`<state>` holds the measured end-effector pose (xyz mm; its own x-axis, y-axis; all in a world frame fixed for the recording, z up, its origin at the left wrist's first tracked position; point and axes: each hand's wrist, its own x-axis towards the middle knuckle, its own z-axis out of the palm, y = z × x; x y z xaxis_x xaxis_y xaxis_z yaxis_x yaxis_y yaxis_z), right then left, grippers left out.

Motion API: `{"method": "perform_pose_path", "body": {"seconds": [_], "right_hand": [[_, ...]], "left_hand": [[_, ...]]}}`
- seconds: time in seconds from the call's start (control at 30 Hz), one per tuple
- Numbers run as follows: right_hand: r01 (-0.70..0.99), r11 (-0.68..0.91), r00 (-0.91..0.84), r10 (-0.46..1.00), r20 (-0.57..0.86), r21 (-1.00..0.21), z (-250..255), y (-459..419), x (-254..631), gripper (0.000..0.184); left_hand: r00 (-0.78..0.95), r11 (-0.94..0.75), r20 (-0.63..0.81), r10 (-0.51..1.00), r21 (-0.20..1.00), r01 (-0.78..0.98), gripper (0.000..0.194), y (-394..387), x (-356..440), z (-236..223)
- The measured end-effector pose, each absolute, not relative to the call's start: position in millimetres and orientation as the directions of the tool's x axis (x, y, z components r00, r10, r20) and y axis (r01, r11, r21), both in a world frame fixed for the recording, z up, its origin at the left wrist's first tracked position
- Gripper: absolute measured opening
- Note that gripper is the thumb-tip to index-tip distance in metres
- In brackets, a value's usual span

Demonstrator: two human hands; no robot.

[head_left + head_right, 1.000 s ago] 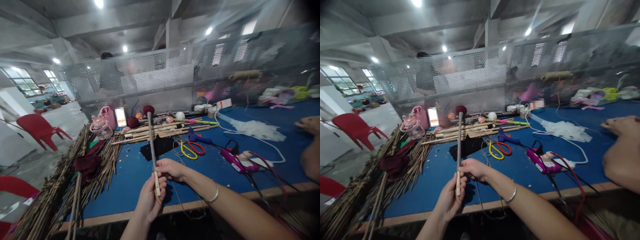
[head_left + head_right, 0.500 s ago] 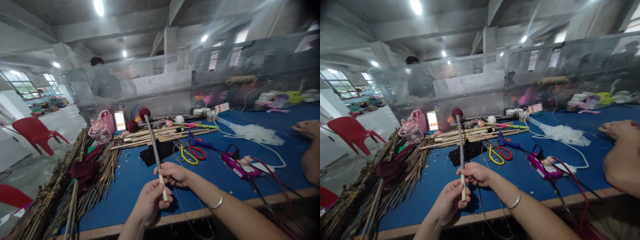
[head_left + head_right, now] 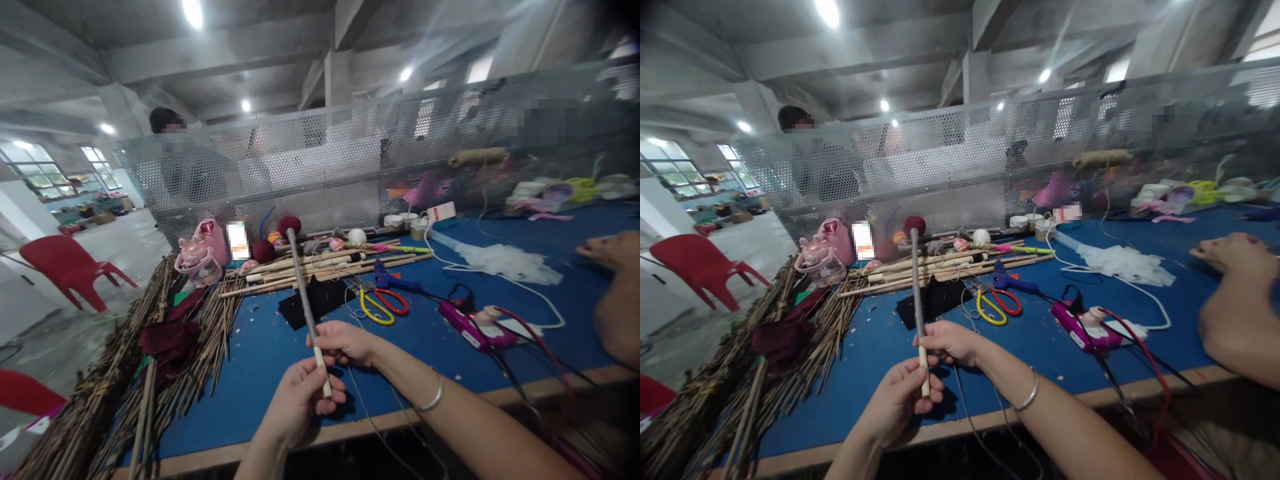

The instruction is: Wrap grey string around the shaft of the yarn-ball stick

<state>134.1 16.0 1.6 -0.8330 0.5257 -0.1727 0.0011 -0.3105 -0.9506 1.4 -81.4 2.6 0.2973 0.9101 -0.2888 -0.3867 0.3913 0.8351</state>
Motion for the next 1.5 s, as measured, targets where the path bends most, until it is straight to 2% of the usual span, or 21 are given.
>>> {"method": "perform_pose_path", "body": {"seconds": [0.07, 0.23, 0.3, 0.37, 0.47, 0.57, 0.63, 0.7, 0.9, 1.0, 1.1, 1.17, 1.33, 1.43, 1.5], "right_hand": [[-0.013, -0.288, -0.817, 0.556, -0.156, -0.958, 0.9, 15.2, 132.5, 0.028], [-0.040, -0.233, -0.755, 0.644, -0.123, -0.972, -3.2, 14.5, 125.6, 0.029], [-0.021, -0.274, -0.765, 0.623, -0.161, -0.961, -1.7, 13.9, 126.2, 0.028], [-0.011, -0.341, -0.792, 0.577, -0.200, -0.940, 1.0, 12.8, 128.3, 0.028], [-0.026, -0.357, -0.806, 0.560, -0.192, -0.934, 1.9, 11.6, 129.9, 0.027], [-0.023, -0.284, -0.781, 0.604, -0.160, -0.959, -2.6, 12.2, 127.9, 0.026], [-0.009, -0.260, -0.768, 0.620, -0.160, -0.966, -5.3, 13.3, 126.4, 0.025], [-0.005, -0.273, -0.764, 0.622, -0.172, -0.962, -5.2, 13.9, 126.2, 0.024], [-0.004, -0.430, -0.818, 0.521, -0.244, -0.903, 2.7, 11.1, 129.7, 0.027], [-0.005, -0.358, -0.774, 0.593, -0.224, -0.934, -0.9, 10.7, 126.9, 0.026], [0.016, -0.302, -0.739, 0.639, -0.214, -0.953, -6.0, 12.3, 123.6, 0.026], [0.015, -0.291, -0.746, 0.634, -0.205, -0.957, -6.4, 13.3, 123.5, 0.026], [0.018, -0.371, -0.821, 0.524, -0.225, -0.929, 0.7, 12.6, 129.2, 0.027], [-0.015, -0.345, -0.834, 0.522, -0.179, -0.938, 0.9, 11.4, 129.3, 0.027], [-0.035, -0.284, -0.812, 0.567, -0.139, -0.958, -1.8, 11.1, 127.3, 0.027]], "left_hand": [[0.271, 0.381, -0.299, 0.915, 0.859, -0.342, 0.038, -80.2, 0.7, 1.6], [0.036, 0.202, -0.200, 0.979, 0.974, -0.098, 0.033, -72.6, -1.0, -0.6], [0.092, 0.240, -0.228, 0.969, 0.959, -0.149, 0.034, -72.8, -2.0, 2.2], [0.184, 0.309, -0.265, 0.947, 0.909, -0.280, 0.035, -75.4, -3.0, 6.0], [0.262, 0.389, -0.306, 0.915, 0.840, -0.379, 0.037, -78.6, -4.6, 7.8], [0.198, 0.372, -0.327, 0.924, 0.889, -0.266, 0.037, -76.5, -6.2, 2.8], [0.097, 0.288, -0.276, 0.956, 0.946, -0.148, 0.036, -73.7, -7.0, -0.8], [0.060, 0.227, -0.222, 0.973, 0.968, -0.106, 0.036, -72.3, -7.1, -1.2], [0.270, 0.376, -0.292, 0.917, 0.859, -0.348, 0.035, -78.3, -5.2, 8.3], [0.191, 0.355, -0.314, 0.930, 0.902, -0.245, 0.036, -77.1, -3.8, 6.3], [0.076, 0.255, -0.249, 0.965, 0.963, -0.087, 0.033, -73.6, -2.5, 1.8], [0.104, 0.266, -0.255, 0.961, 0.958, -0.110, 0.033, -72.9, -1.9, 0.4], [0.283, 0.396, -0.303, 0.910, 0.836, -0.380, 0.034, -78.3, -1.9, 3.7], [0.312, 0.400, -0.297, 0.902, 0.846, -0.353, 0.035, -80.0, -2.4, 4.1], [0.233, 0.341, -0.287, 0.929, 0.907, -0.245, 0.034, -78.9, -2.8, 1.7]]}}
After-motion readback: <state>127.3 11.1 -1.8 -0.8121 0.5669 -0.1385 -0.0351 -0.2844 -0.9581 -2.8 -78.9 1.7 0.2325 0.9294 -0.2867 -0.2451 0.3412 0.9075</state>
